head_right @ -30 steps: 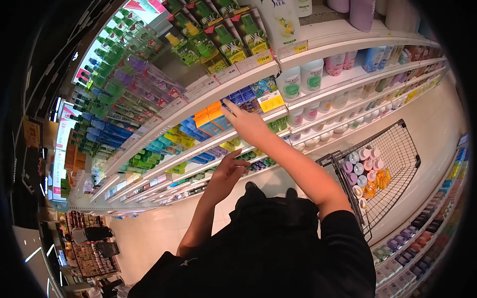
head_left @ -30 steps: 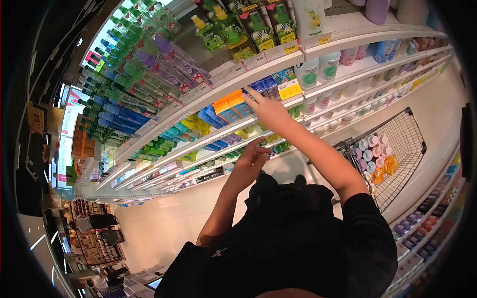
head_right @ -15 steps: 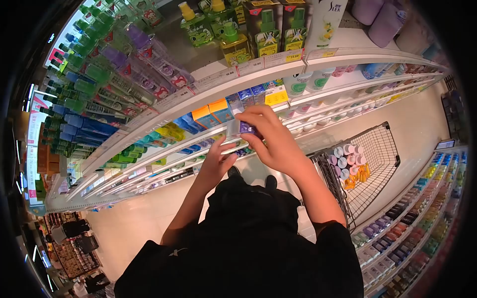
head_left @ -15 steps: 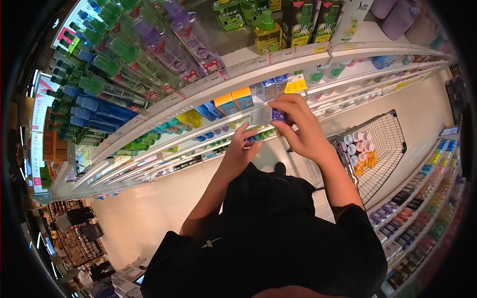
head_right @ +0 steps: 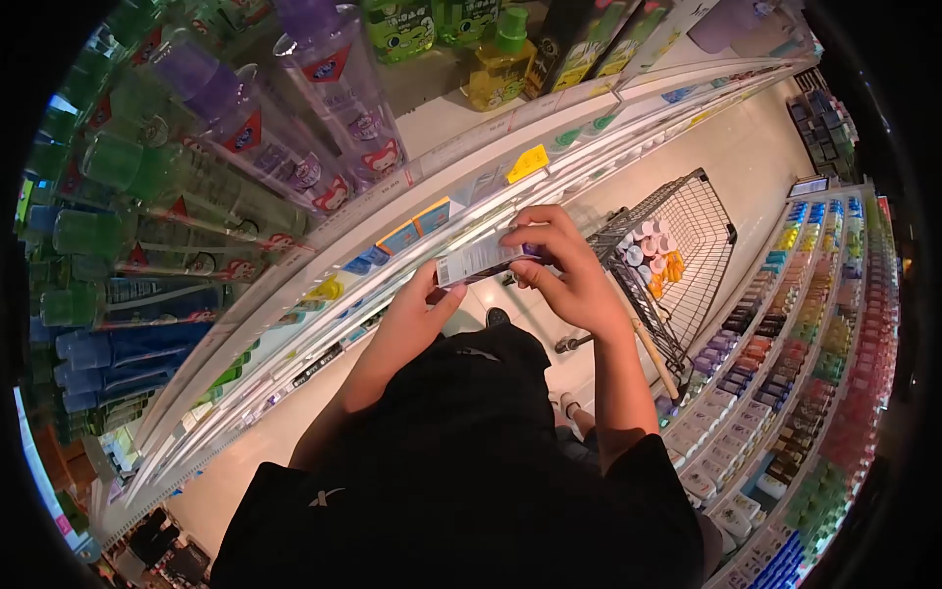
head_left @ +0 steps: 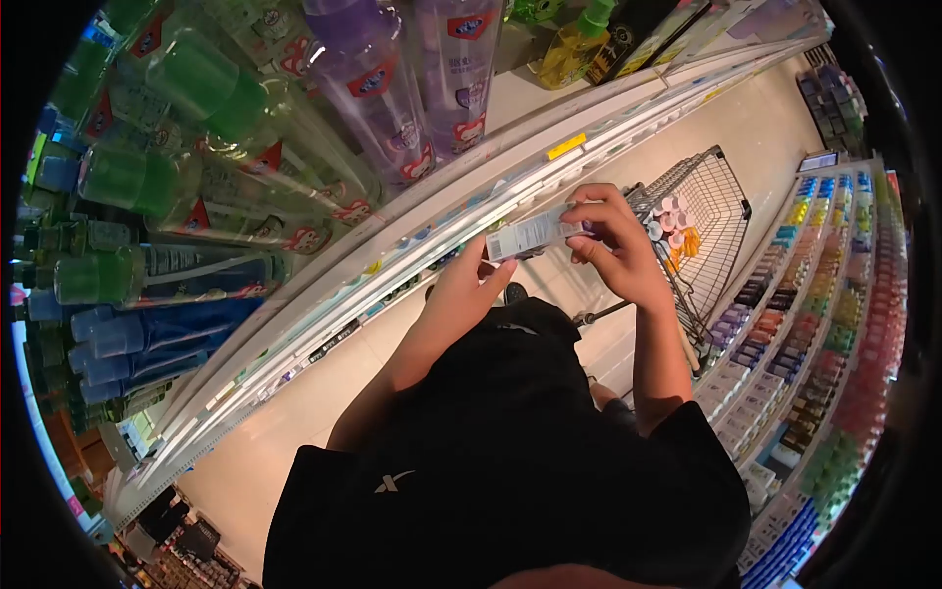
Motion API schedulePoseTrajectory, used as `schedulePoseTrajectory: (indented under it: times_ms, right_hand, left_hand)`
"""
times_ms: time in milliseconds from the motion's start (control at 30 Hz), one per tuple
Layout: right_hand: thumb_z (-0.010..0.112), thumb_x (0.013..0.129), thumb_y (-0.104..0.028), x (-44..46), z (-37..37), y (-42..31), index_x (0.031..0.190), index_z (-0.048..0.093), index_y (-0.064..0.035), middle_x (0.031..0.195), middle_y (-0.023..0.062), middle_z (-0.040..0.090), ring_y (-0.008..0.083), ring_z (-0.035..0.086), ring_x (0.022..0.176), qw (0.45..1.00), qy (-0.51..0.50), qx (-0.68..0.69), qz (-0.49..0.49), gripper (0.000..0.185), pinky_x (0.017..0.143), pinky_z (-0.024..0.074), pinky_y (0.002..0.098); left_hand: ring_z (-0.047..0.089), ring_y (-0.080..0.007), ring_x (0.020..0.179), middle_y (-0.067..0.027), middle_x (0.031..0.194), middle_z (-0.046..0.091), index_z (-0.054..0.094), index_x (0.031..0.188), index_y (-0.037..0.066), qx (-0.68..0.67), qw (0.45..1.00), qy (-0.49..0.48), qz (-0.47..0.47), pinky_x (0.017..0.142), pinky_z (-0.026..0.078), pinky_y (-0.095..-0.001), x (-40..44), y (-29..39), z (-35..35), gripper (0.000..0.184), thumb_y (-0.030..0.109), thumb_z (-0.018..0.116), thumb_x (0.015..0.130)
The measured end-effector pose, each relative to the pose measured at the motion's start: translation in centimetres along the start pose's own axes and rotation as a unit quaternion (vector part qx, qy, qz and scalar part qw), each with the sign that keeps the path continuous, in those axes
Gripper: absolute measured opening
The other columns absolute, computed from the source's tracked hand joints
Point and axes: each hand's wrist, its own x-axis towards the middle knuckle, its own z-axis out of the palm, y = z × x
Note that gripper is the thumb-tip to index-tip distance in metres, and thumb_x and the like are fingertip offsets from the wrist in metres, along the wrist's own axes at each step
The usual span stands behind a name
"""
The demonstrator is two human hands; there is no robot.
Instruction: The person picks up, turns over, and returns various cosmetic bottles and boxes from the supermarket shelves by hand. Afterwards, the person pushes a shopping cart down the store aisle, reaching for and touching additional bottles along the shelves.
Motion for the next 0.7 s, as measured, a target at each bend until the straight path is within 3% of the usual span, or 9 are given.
schedulePoseTrajectory:
  times_ms: [67, 100, 200, 233, 333, 400, 467, 600, 700]
  right_hand:
    - [0.075, 0.1, 0.008, 2.4, 0.6, -3.7, 0.131, 0.072, -0.0073, 0.139, 0.0107, 0.061, 0.025, 0.071, 0.102, 0.956, -0.108, -0.25, -0.113, 0.035, 0.087, 0.0598, 0.0374]
    - [0.075, 0.099, 0.006, 3.2, 1.2, -5.3, 0.129, 0.073, -0.0098, 0.137, 0.0136, 0.061, 0.0342, 0.072, 0.106, 0.948, -0.114, -0.277, -0.11, 0.035, 0.089, 0.0591, 0.0418]
    - [0.074, 0.099, 0.004, 5.1, 1.8, -6.5, 0.128, 0.073, -0.0093, 0.136, 0.0138, 0.063, 0.0378, 0.073, 0.106, 0.915, -0.142, -0.364, -0.098, 0.032, 0.088, 0.0586, 0.0449]
    - [0.073, 0.099, 0.002, 5.4, 2.3, -6.6, 0.128, 0.072, -0.0085, 0.136, 0.013, 0.064, 0.04, 0.073, 0.106, 0.907, -0.141, -0.388, -0.081, 0.03, 0.088, 0.0581, 0.0458]
    - [0.072, 0.1, 0.001, 5.7, 3.2, -5.6, 0.126, 0.072, -0.0081, 0.135, 0.0119, 0.065, 0.0399, 0.074, 0.107, 0.908, -0.128, -0.394, -0.061, 0.028, 0.088, 0.0588, 0.0484]
    - [0.071, 0.1, -0.001, 5.1, 3.9, -6.0, 0.126, 0.073, -0.01, 0.135, 0.0124, 0.065, 0.0404, 0.075, 0.107, 0.881, -0.103, -0.459, -0.047, 0.028, 0.087, 0.0594, 0.0485]
    - [0.068, 0.092, 0.004, 4.6, 3.5, -4.1, 0.128, 0.074, -0.0147, 0.137, 0.0105, 0.066, 0.0405, 0.075, 0.104, 0.837, -0.105, -0.533, -0.074, 0.041, 0.084, 0.0618, 0.049]
    - [0.064, 0.09, 0.007, 4.3, 4.2, -3.4, 0.129, 0.074, -0.0171, 0.142, 0.0069, 0.067, 0.0373, 0.077, 0.105, 0.842, -0.085, -0.522, -0.109, 0.046, 0.082, 0.0638, 0.0465]
    - [0.071, 0.093, 0.005, 4.1, 4.5, -2.0, 0.127, 0.077, -0.0179, 0.139, 0.0084, 0.07, 0.0367, 0.077, 0.094, 0.832, -0.051, -0.533, -0.146, 0.042, 0.074, 0.0642, 0.0459]
  left_hand:
    - [0.073, -0.016, 0.1, -0.0117, 0.122, 0.077, 0.057, 0.152, -0.002, -0.015, 1.0, -0.021, 0.006, 0.092, 0.059, -0.0335, 0.4, -0.8, -0.4, 0.048, 0.02, 0.074, 0.113]
    - [0.072, -0.0153, 0.098, -0.011, 0.121, 0.077, 0.056, 0.153, -0.001, -0.023, 0.999, -0.023, 0.017, 0.09, 0.058, -0.033, 0.4, -1.3, -0.6, 0.048, 0.019, 0.073, 0.113]
    - [0.072, -0.0166, 0.098, -0.0109, 0.122, 0.076, 0.055, 0.157, -0.001, -0.006, 0.997, -0.065, 0.037, 0.089, 0.058, -0.0329, 0.6, -1.3, -2.1, 0.05, 0.015, 0.071, 0.113]
    - [0.075, -0.0216, 0.1, -0.0137, 0.123, 0.076, 0.055, 0.156, -0.001, 0.012, 0.996, -0.061, 0.07, 0.088, 0.059, -0.0362, 0.8, -1.8, -2.0, 0.05, 0.017, 0.072, 0.112]
    - [0.077, -0.0276, 0.104, -0.0186, 0.122, 0.077, 0.059, 0.152, -0.001, 0.014, 0.993, -0.063, 0.104, 0.087, 0.06, -0.0404, 0.0, -1.4, -1.8, 0.048, 0.019, 0.072, 0.11]
    - [0.075, -0.021, 0.103, -0.0138, 0.122, 0.076, 0.064, 0.148, 0.002, -0.013, 0.989, -0.089, 0.113, 0.091, 0.06, -0.0348, 0.5, -2.8, -1.3, 0.04, 0.015, 0.072, 0.111]
    - [0.075, -0.0213, 0.103, -0.0125, 0.116, 0.077, 0.069, 0.14, 0.001, 0.008, 0.99, -0.12, 0.075, 0.091, 0.06, -0.0353, 0.2, -1.7, -1.9, 0.032, 0.017, 0.072, 0.111]
    - [0.075, -0.0222, 0.105, -0.013, 0.119, 0.076, 0.068, 0.14, 0.0, -0.012, 0.984, -0.141, 0.104, 0.093, 0.059, -0.0361, 0.2, -1.9, -2.4, 0.033, 0.018, 0.071, 0.112]
    - [0.074, -0.0229, 0.106, -0.0125, 0.121, 0.075, 0.063, 0.147, -0.001, -0.008, 0.984, -0.119, 0.13, 0.095, 0.059, -0.0364, 0.7, -1.1, -3.5, 0.039, 0.017, 0.069, 0.113]
